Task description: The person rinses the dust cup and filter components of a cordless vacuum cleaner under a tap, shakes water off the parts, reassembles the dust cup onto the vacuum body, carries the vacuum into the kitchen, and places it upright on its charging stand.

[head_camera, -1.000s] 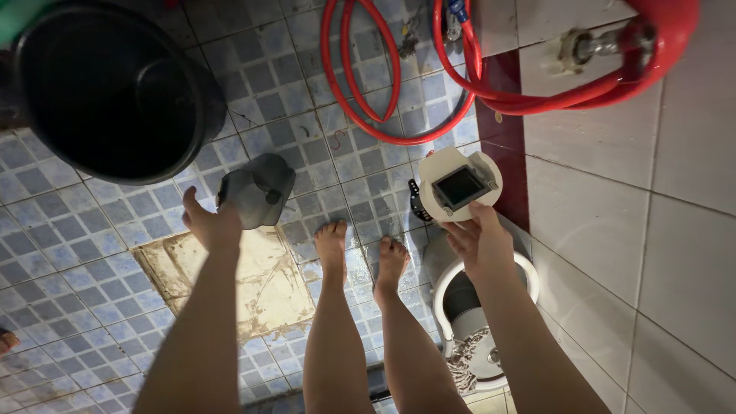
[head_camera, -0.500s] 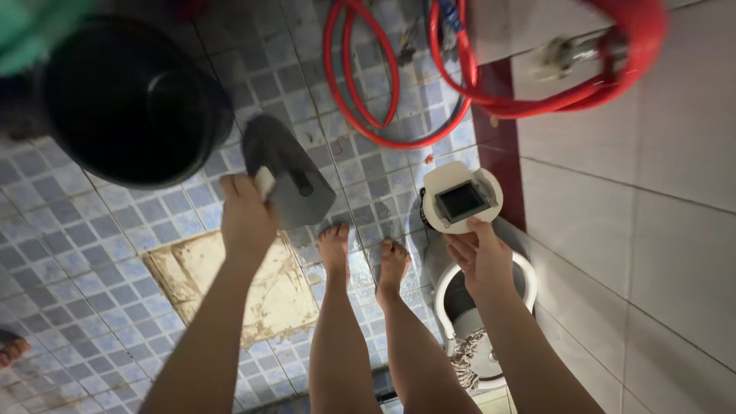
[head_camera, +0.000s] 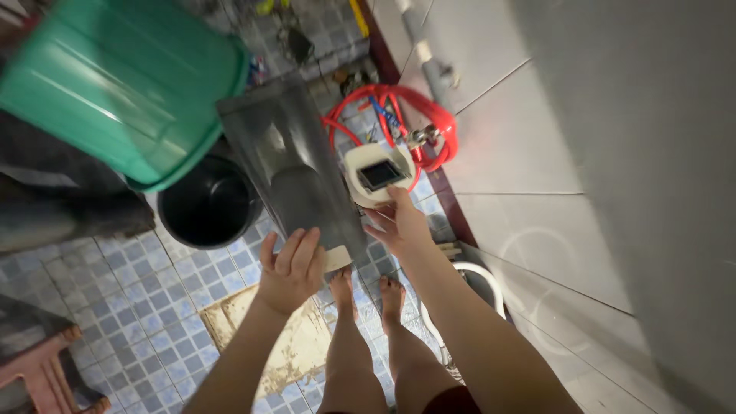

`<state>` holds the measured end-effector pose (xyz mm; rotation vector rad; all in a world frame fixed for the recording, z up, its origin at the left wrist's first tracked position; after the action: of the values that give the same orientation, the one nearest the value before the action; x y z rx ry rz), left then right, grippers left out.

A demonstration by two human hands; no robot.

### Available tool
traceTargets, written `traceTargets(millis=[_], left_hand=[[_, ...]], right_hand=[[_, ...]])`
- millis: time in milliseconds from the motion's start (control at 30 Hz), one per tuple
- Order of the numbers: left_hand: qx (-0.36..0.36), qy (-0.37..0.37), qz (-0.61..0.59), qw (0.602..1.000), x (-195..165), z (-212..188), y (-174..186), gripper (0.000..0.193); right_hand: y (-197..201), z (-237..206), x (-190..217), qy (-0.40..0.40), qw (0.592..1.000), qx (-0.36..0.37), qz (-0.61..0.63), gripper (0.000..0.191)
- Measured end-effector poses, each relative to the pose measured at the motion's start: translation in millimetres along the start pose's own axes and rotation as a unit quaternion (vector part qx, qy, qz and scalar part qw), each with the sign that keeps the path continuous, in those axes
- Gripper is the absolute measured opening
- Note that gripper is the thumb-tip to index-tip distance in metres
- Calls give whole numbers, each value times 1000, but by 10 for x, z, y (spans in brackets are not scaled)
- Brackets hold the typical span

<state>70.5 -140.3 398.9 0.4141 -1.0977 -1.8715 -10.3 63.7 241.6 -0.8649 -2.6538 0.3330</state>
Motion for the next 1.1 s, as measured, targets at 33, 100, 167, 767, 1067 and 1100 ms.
traceTargets(millis=[33,100,167,767,1067,1100], left_hand=[[-9,-32,-5,999,57,107,177,6],[-23,-83,-18,996,145,357,485,4],[-33,-120,-31,992,196,604,784,7],[167,-356,342,853,130,2713,3210,43],[10,-539,465,702,145,3227,3920,65],[20,-539,454,709,132,3218,3947,63]], right_hand=[[-151,-179,99,13,1000,10,6,41],[-533,-491,270,21,998,56,17,43],[-911,-773,483,28,991,119,56,41],[-2346,-4309,1640,189,831,522,47,52],[-2331,-4272,1877,248,923,294,15,48],[-2337,-4259,1853,242,929,278,13,48]])
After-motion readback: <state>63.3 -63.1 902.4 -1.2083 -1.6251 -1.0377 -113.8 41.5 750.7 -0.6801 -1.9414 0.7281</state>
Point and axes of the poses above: each hand's wrist, its own z-axis towards the middle knuckle, its own y-axis out of the back of the hand, x = y × z, the point moved 6 cm from there along z, towards the middle knuckle, and after that the axes turned 6 degrees about -y, right-handed, at the moved point
